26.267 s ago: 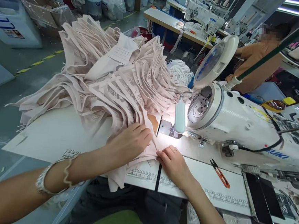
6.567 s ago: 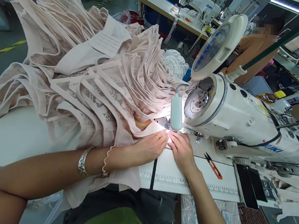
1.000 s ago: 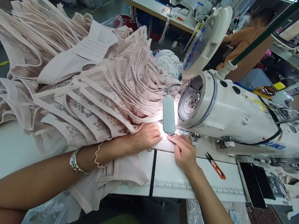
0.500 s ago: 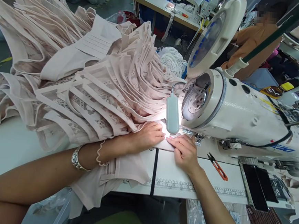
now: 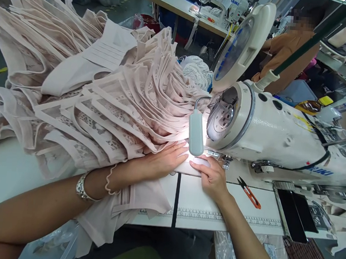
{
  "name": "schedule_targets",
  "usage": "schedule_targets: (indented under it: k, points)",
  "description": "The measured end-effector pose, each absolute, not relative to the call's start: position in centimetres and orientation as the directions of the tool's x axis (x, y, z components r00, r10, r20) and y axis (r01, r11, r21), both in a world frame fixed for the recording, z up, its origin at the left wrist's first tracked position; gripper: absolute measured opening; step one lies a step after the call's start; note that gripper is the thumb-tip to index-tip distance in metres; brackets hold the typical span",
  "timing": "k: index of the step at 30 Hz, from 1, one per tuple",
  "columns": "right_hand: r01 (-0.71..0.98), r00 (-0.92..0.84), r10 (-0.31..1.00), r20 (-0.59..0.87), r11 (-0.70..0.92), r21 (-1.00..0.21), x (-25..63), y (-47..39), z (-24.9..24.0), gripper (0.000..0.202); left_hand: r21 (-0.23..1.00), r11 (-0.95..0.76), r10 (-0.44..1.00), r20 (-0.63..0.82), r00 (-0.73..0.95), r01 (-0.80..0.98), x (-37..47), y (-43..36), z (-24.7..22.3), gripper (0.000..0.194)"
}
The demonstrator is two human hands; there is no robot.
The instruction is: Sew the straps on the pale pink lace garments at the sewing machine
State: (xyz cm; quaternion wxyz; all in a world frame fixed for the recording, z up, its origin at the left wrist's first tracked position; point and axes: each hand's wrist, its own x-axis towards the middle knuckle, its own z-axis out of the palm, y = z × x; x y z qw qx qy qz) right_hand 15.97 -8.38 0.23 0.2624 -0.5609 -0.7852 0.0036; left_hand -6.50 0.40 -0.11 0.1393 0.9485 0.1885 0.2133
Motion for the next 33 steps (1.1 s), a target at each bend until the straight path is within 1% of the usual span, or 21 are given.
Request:
schedule_targets:
  k: [4, 8, 13, 15, 19, 23, 26, 28, 33]
  points:
    - [0.881, -0.226, 0.910, 0.348, 0.343, -0.326, 16.2, -8.5, 0.0, 0.047, 0.341, -0.895, 0.408, 0.362, 0.838, 0.289, -6.3, 0.5, 0.2, 0.026]
    - [0.885, -0.239, 0.900, 0.365, 0.357, -0.300, 16.2, -8.5, -0.1, 0.045, 0.300, -0.915, 0.376, 0.391, 0.840, 0.270, -6.2, 0.6, 0.6, 0.025]
    - [0.883, -0.258, 0.892, 0.372, 0.373, -0.284, 16.0, -8.4, -0.1, 0.047, 0.307, -0.908, 0.391, 0.376, 0.840, 0.285, -6.1, 0.8, 0.5, 0.025]
    - [0.887, -0.251, 0.896, 0.367, 0.365, -0.283, 15.9, -8.3, -0.1, 0.048, 0.309, -0.908, 0.393, 0.393, 0.831, 0.283, -6.0, 0.9, 0.1, 0.029]
    - [0.898, -0.232, 0.905, 0.357, 0.340, -0.278, 16.0, -8.2, -0.1, 0.049, 0.365, -0.873, 0.455, 0.362, 0.814, 0.325, -5.8, 1.2, -0.6, 0.037]
    - [0.903, -0.242, 0.906, 0.347, 0.342, -0.262, 15.9, -7.9, -0.1, 0.050, 0.402, -0.852, 0.481, 0.345, 0.805, 0.337, -5.5, 1.3, -0.5, 0.033]
    - [0.917, -0.245, 0.903, 0.353, 0.334, -0.219, 15.8, -7.7, 0.1, 0.050, 0.423, -0.841, 0.491, 0.339, 0.802, 0.336, -5.2, 1.5, 0.0, 0.026]
    - [0.924, -0.245, 0.904, 0.350, 0.327, -0.198, 15.6, -7.5, 0.3, 0.049, 0.430, -0.834, 0.502, 0.335, 0.797, 0.345, -5.0, 1.7, 0.3, 0.025]
    - [0.924, -0.255, 0.921, 0.296, 0.322, -0.207, 15.2, -7.2, 0.9, 0.051, 0.451, -0.811, 0.531, 0.304, 0.791, 0.372, -4.5, 2.2, 0.3, 0.025]
